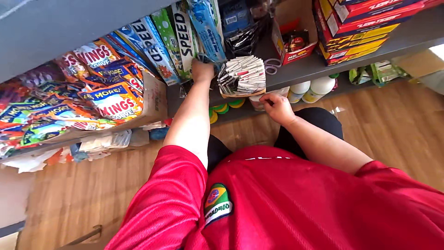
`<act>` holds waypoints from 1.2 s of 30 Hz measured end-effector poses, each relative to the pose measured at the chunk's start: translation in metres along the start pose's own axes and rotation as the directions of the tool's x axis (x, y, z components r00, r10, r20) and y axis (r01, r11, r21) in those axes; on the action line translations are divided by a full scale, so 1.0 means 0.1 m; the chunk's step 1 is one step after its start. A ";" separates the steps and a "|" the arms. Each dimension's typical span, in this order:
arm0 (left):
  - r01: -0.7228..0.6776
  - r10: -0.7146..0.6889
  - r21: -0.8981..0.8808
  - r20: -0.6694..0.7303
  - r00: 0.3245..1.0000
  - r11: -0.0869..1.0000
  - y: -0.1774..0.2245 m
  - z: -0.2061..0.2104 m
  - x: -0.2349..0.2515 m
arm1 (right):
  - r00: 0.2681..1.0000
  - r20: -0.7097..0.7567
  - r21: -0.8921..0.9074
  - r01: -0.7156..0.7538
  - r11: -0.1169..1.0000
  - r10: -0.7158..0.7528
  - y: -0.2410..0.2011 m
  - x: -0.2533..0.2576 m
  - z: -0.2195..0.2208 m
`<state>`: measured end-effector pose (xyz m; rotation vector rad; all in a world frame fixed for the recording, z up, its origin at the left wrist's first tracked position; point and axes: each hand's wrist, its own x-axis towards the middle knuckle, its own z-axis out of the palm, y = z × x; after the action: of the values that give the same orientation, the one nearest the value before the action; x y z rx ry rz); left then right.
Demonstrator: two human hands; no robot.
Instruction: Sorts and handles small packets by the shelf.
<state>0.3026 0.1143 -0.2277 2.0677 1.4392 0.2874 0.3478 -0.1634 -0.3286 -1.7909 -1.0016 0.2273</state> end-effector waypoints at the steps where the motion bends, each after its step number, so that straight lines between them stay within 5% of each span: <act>1: 0.007 -0.007 -0.067 0.002 1.000 0.998 -0.04 0.00 0.03 | 1.000 -0.001 0.003 -0.005 1.000 0.005 0.00 0.00 0.00; 6: 0.097 -0.077 -0.453 0.063 0.995 0.886 -0.15 -0.16 -0.11 | 0.999 0.008 0.018 -0.045 0.999 0.045 -0.02 0.01 -0.04; 10: 0.122 -0.083 -0.772 0.090 0.992 0.624 -0.36 -0.42 -0.38 | 0.997 0.007 0.062 -0.076 0.995 0.076 -0.05 -0.03 -0.05; 13: 0.101 -0.022 -0.882 0.102 0.995 0.460 -0.53 -0.60 -0.82 | 0.962 0.079 0.259 -0.272 0.927 0.260 -0.22 -0.08 -0.08; 15: 0.139 0.040 -0.874 0.178 0.983 0.465 -0.64 -0.62 -1.25 | 0.937 0.154 0.422 -0.350 0.836 0.314 -0.39 -0.12 -0.07; 20: 0.227 0.180 -0.786 0.392 0.902 0.575 -0.92 -0.28 -1.97 | 0.905 0.399 0.614 -0.383 0.690 0.148 -0.70 -0.17 0.15; 24: 0.159 0.254 -0.683 0.463 0.849 0.713 -0.91 -0.13 -2.14 | 0.890 0.436 0.689 -0.426 0.587 0.134 -0.88 -0.22 0.33; 28: 0.054 0.337 -0.600 0.519 0.786 0.798 -0.88 -0.08 -2.20 | 0.896 0.421 0.682 -0.417 0.601 0.143 -0.96 -0.26 0.29; 36: 0.208 0.351 -0.791 0.469 0.810 0.576 -0.88 -0.08 -2.17 | 0.931 0.313 0.614 -0.351 0.707 0.191 -0.87 -0.28 0.26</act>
<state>0.1456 -0.0596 -0.2388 1.2344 0.6028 0.2474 0.2697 -0.1540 -0.2752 -1.2440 -0.6681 0.8874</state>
